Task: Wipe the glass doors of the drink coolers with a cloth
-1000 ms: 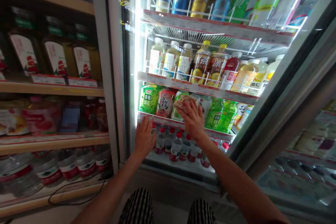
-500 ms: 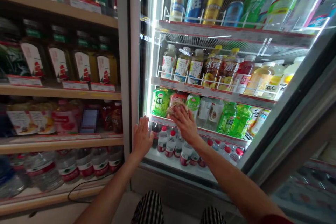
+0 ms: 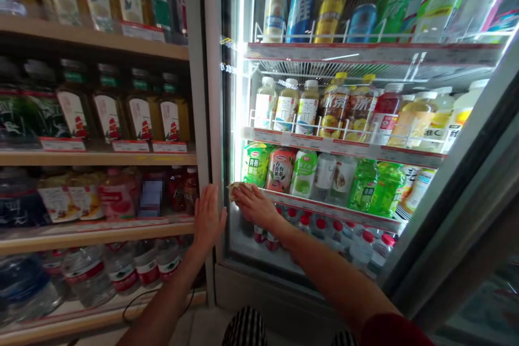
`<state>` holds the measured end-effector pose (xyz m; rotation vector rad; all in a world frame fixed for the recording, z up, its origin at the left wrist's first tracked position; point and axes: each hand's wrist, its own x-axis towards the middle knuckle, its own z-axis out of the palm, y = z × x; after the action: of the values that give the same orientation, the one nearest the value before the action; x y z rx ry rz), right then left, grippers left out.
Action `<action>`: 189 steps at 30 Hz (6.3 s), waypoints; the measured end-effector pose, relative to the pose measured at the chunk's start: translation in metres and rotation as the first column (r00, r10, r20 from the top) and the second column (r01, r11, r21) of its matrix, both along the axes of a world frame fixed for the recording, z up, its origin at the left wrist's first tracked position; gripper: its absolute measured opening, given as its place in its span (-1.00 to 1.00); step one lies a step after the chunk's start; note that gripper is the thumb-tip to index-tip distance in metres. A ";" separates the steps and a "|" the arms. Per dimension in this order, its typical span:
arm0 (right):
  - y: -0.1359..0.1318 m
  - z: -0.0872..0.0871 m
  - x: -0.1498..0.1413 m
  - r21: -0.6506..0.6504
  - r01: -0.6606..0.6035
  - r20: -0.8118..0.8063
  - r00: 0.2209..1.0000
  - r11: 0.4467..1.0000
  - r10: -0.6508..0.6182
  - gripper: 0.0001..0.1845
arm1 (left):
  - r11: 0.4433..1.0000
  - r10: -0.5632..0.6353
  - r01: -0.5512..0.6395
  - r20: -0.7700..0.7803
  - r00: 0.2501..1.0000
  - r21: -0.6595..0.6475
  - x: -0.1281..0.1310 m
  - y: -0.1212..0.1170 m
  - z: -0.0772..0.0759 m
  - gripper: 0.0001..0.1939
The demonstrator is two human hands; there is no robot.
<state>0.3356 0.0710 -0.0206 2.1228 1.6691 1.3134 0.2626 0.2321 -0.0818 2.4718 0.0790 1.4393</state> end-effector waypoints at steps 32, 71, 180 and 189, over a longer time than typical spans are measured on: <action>-0.151 0.086 -0.007 0.365 0.192 0.115 0.962 0.911 -0.249 -0.53 | 0.969 -0.239 0.220 0.213 0.947 0.110 0.034 -0.095 0.082 -0.34; -0.297 0.090 -0.016 0.714 0.228 0.124 0.890 0.662 -0.439 -0.35 | 0.911 -0.394 0.327 0.297 0.870 0.251 0.058 -0.202 0.138 -0.37; -0.302 0.244 -0.001 0.789 0.134 0.190 0.875 0.600 -0.445 -0.26 | 0.900 -0.336 0.188 0.349 0.875 0.394 0.059 -0.200 0.237 -0.44; -0.267 0.240 -0.002 0.548 0.172 0.227 0.911 0.819 -0.344 -0.31 | 0.904 -0.341 0.198 0.359 0.869 0.379 0.064 -0.190 0.238 -0.43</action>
<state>0.3332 -0.1961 0.2193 2.1278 0.9168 2.0478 0.3269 0.0423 0.1562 2.2174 -0.6274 1.9352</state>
